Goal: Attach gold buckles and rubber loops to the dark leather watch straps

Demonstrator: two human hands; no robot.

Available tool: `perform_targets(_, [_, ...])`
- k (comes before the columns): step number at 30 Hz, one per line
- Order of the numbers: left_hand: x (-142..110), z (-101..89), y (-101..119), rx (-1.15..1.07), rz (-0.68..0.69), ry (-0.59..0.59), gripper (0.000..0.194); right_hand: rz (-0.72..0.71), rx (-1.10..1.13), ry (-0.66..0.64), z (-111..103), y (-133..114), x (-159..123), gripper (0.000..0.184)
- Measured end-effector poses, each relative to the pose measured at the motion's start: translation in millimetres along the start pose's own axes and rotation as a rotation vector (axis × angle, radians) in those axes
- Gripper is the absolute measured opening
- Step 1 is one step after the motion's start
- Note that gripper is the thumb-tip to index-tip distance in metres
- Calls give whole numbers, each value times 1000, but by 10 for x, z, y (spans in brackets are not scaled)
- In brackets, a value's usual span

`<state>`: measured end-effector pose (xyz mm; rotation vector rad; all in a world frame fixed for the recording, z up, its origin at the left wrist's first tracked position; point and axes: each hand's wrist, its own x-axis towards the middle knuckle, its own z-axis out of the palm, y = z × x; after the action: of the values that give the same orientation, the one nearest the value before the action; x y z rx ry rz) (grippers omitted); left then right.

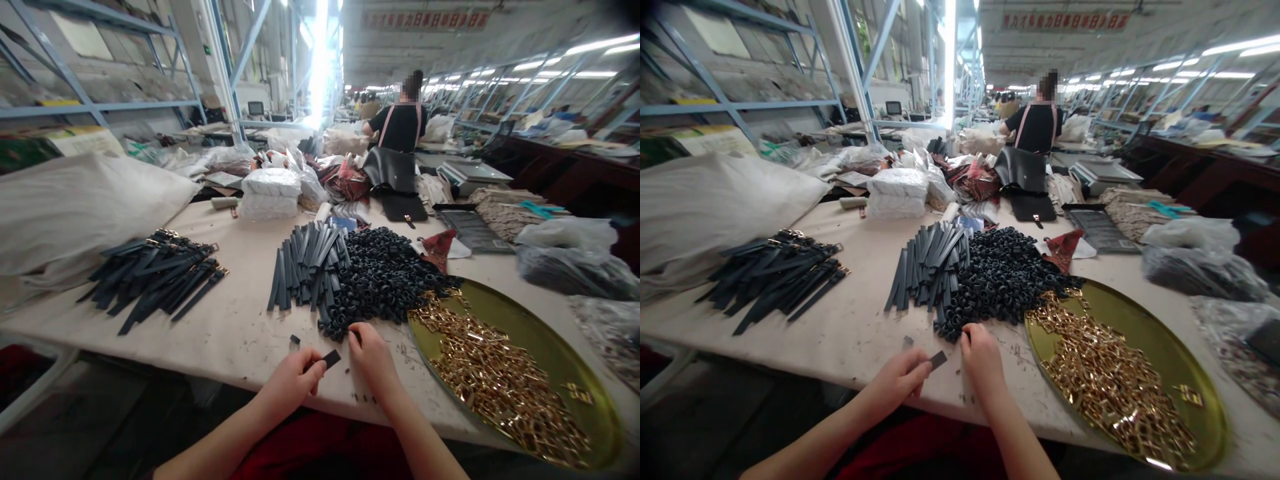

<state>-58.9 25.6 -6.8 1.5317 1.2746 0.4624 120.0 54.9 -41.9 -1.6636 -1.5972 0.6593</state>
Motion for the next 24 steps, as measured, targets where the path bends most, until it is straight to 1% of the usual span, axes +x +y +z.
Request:
perform_targets(1, [20, -1, 8, 10, 10, 12, 23, 40, 70, -20, -35, 15, -36, 21])
perform_targets(2, [47, 8, 21, 11, 18, 24, 23, 104, 188, -55, -80, 24, -86, 24])
perform_targets(5, [159, 102, 76, -52, 13, 34, 25, 342, 686, -168, -225, -4, -268, 35])
perform_targets(6, [196, 150, 96, -83, 4, 20, 26, 393, 813, -177, -261, -30, -326, 38])
perform_targets(8, [252, 251, 132, -111, 13, -15, 26, 430, 919, -138, -303, -87, -419, 41])
perform_targets(11, [262, 361, 165, -62, 70, -35, 24, 455, 946, -81, -314, -135, -499, 47])
perform_targets(14, [207, 407, 185, 13, 94, -23, 25, 479, 972, -76, -307, -127, -540, 48])
perform_targets(17, [138, 429, 226, 193, 139, 48, 23, 523, 1032, -60, -322, -115, -571, 43])
perform_targets(20, [93, 460, 291, 363, 191, 120, 20, 502, 967, -57, -374, -129, -600, 40])
perform_targets(22, [79, 478, 331, 359, 211, 104, 20, 460, 884, -64, -422, -141, -622, 41])
perform_targets(24, [74, 485, 362, 261, 188, 27, 23, 430, 855, -75, -462, -136, -648, 43])
